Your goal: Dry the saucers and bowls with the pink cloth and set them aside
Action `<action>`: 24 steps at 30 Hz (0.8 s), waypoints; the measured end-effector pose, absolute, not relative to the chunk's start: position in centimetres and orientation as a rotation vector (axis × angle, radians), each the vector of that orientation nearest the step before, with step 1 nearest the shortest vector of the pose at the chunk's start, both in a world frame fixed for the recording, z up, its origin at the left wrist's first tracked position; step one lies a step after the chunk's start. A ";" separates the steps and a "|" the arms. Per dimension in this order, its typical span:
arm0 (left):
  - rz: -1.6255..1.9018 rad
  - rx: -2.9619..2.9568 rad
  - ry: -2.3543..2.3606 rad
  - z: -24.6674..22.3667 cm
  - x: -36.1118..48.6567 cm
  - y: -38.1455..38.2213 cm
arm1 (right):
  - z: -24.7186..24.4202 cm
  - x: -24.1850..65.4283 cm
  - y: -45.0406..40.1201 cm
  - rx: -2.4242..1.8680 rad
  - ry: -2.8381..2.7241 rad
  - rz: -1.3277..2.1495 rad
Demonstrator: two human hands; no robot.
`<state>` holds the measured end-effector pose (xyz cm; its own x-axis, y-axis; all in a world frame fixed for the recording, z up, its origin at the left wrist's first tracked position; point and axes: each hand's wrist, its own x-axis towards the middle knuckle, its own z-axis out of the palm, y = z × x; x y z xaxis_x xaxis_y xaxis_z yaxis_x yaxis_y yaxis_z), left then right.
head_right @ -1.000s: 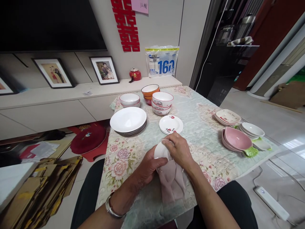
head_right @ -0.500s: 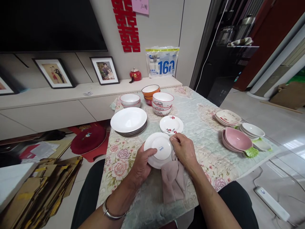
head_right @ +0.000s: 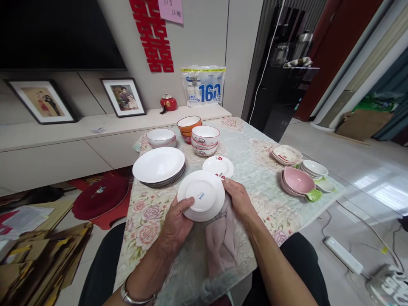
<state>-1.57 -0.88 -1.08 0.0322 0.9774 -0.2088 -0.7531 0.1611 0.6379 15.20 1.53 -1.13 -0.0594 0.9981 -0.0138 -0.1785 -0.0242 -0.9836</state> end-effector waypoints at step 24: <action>0.904 0.690 0.830 -1.7 -1.0 -1.0 | 1.8 23.8 4.4 -1.369 -1.174 0.124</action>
